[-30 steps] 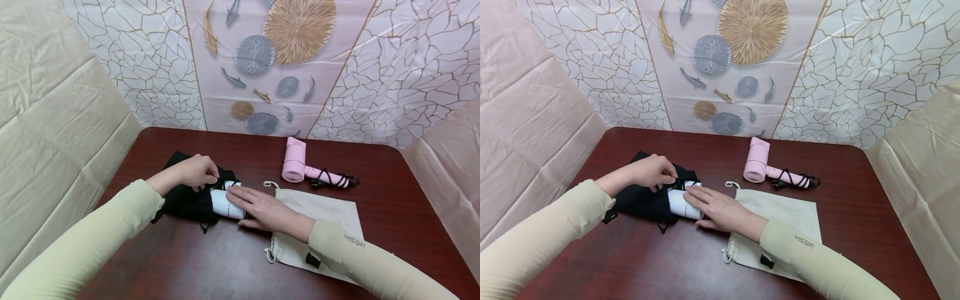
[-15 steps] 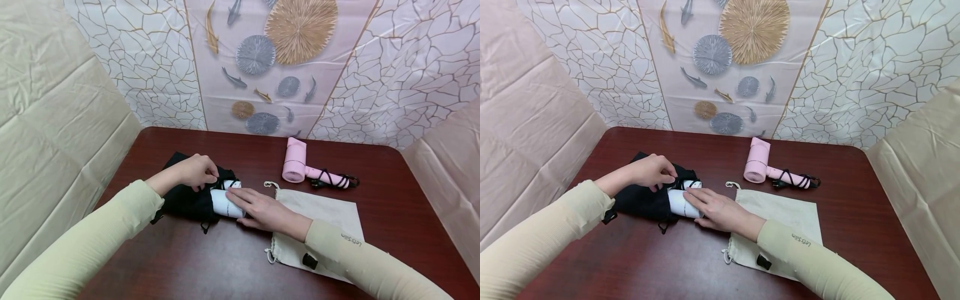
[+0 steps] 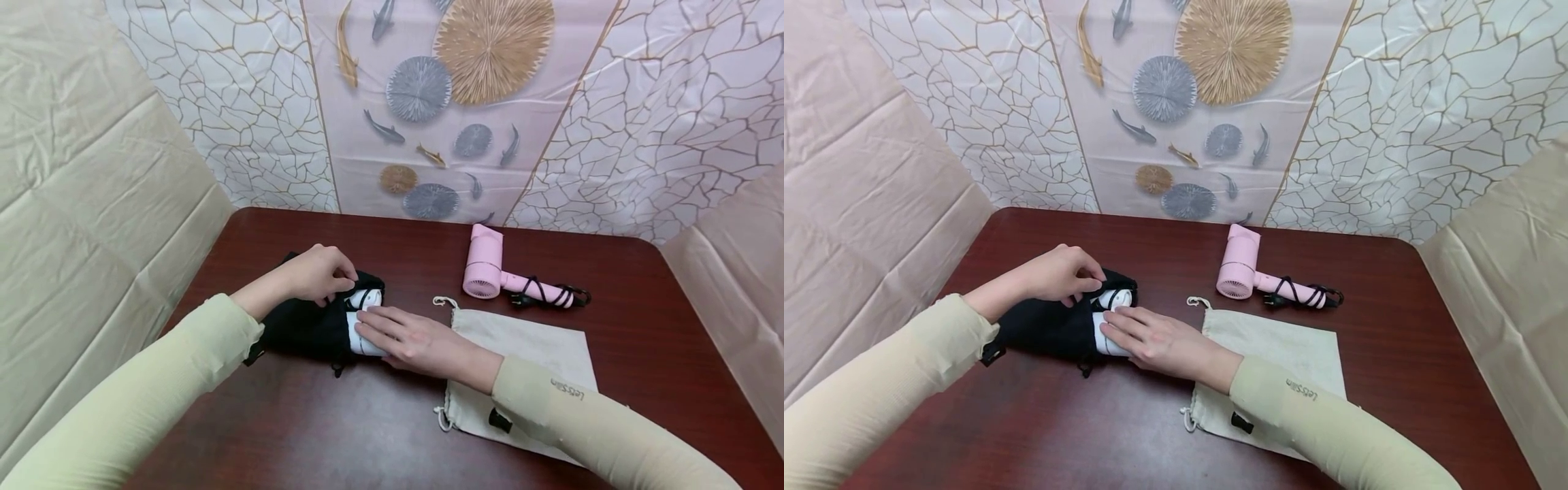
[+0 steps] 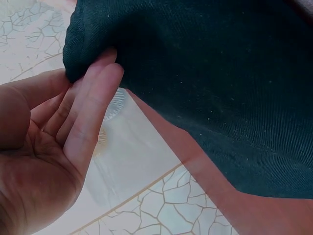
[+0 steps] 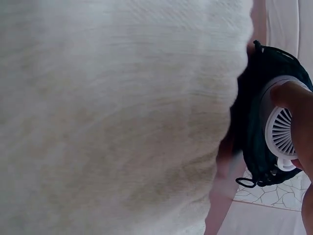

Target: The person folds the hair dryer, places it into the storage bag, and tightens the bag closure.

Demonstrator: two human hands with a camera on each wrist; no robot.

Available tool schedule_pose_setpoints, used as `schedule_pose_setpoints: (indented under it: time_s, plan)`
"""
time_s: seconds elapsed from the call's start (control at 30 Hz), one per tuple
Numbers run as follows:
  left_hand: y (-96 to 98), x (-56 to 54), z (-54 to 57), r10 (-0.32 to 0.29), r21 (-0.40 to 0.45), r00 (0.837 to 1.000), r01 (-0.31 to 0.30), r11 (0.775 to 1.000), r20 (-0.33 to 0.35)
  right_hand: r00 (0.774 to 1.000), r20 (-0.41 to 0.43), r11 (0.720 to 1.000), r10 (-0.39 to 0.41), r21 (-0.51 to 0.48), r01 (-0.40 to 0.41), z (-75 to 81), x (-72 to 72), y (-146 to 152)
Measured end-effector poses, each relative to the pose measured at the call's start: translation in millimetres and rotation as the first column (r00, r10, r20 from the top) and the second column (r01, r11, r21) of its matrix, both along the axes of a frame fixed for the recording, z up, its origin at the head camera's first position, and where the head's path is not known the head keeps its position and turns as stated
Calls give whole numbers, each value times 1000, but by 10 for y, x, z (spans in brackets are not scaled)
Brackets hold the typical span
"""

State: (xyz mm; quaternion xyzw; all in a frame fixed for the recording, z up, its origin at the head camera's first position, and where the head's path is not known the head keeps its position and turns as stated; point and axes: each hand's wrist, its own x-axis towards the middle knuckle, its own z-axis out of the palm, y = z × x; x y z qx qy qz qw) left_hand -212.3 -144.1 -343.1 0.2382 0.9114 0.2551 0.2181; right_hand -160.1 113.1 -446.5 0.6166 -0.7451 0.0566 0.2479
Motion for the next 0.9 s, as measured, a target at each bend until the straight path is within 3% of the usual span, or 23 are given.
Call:
schedule_pose_setpoints:
  time_s: [0.4,0.57,0.9]
  plan:
    - [7,39,4,2,30,999,-4,1000,48,988,144,998,-55,-1,56,-22,-41,-24]
    - [5,64,-18,29,55,995,-34,998,92,982,179,998,-59,-24,64,-69,-39,-36]
    - [34,69,-34,98,58,988,-105,993,119,971,215,993,-107,-17,113,-104,-57,-126]
